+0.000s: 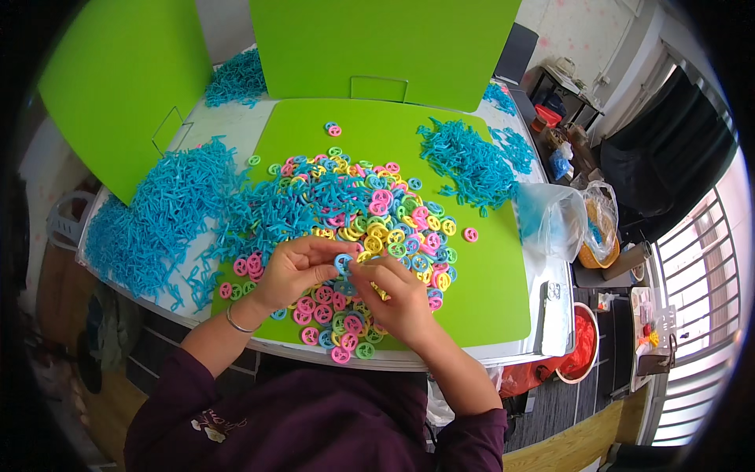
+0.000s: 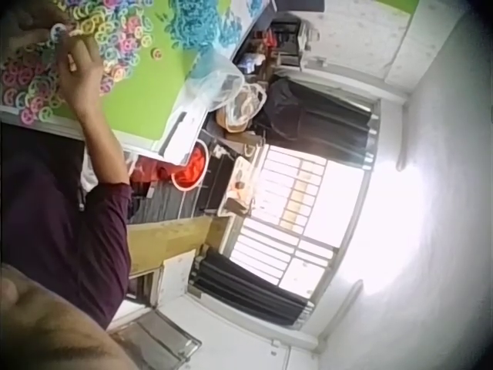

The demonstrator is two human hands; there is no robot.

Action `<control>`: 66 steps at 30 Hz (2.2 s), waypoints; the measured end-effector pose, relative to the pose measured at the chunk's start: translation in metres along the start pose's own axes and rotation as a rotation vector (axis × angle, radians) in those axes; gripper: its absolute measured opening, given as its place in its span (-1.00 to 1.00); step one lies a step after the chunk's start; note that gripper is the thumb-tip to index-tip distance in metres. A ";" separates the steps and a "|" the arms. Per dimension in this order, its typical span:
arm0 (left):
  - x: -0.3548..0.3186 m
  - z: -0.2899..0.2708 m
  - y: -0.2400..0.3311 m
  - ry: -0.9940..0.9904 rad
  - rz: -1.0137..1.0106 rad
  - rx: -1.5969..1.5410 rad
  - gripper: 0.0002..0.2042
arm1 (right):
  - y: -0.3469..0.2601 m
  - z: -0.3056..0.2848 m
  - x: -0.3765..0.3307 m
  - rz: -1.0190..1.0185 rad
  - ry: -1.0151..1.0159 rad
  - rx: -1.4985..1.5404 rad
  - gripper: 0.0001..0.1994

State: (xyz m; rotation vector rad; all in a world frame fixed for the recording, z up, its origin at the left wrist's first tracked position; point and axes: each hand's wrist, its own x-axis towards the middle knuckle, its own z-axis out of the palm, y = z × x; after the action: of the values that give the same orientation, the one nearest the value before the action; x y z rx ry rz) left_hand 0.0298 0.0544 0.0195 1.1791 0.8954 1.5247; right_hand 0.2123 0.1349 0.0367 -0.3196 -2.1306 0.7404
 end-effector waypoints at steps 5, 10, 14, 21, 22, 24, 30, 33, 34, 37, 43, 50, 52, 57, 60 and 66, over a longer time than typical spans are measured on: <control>0.002 0.002 0.006 -0.019 0.059 -0.056 -0.63 | -0.005 -0.010 -0.001 0.095 -0.020 0.050 -0.75; 0.004 -0.023 0.023 0.057 -0.031 0.096 -0.65 | -0.033 -0.070 -0.014 0.316 -0.121 0.250 -0.79; -0.001 -0.017 0.040 -0.221 -0.072 0.665 -0.75 | -0.066 -0.136 -0.049 0.381 -0.572 0.076 -0.81; -0.028 0.036 0.025 -0.687 0.464 0.978 -0.53 | -0.069 -0.154 -0.109 0.613 -0.803 -0.270 -0.65; -0.033 0.040 0.017 -0.801 0.482 1.095 -0.51 | -0.069 -0.151 -0.107 0.664 -0.813 -0.253 -0.65; -0.043 0.045 0.003 -0.913 0.515 1.212 -0.50 | -0.074 -0.139 -0.102 0.577 -0.705 -0.184 -0.64; -0.026 0.030 -0.013 -0.799 0.605 1.407 -0.56 | -0.039 -0.064 -0.083 0.050 -0.321 -0.278 -0.59; -0.020 0.013 -0.018 -0.648 0.786 1.610 -0.67 | -0.021 -0.036 -0.067 -0.175 -0.302 -0.465 -0.57; -0.017 0.009 -0.016 -0.647 0.788 1.611 -0.67 | -0.012 -0.032 -0.065 -0.177 -0.301 -0.467 -0.57; 0.001 -0.004 -0.009 -0.480 0.819 1.682 -0.65 | 0.003 -0.027 -0.049 -0.223 -0.156 -0.499 -0.58; 0.016 -0.024 0.008 -0.220 0.645 1.742 -0.65 | -0.006 -0.036 -0.033 -0.201 -0.261 -0.417 -0.60; 0.019 -0.030 0.021 -0.128 0.558 1.651 -0.61 | -0.005 -0.011 -0.045 -0.373 -0.617 -0.572 -0.52; 0.018 -0.030 0.022 -0.122 0.527 1.656 -0.59 | 0.009 -0.003 -0.036 -0.474 -0.424 -0.874 -0.53; 0.016 -0.039 0.032 0.089 0.473 1.643 -0.65 | 0.005 0.001 0.004 -0.351 -0.266 -0.821 -0.60; 0.013 -0.035 0.037 0.184 0.528 1.565 -0.73 | 0.029 0.006 0.021 -0.075 -0.136 -0.417 -0.68; 0.008 -0.023 0.036 0.218 0.460 1.370 -0.82 | 0.053 0.017 0.079 0.059 -0.138 -0.454 -0.67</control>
State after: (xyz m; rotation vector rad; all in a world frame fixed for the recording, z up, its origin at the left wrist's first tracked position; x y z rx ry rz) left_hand -0.0023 0.0529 0.0490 2.3000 2.0723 1.3076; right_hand 0.1482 0.2073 0.0466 -0.5879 -2.4191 0.3084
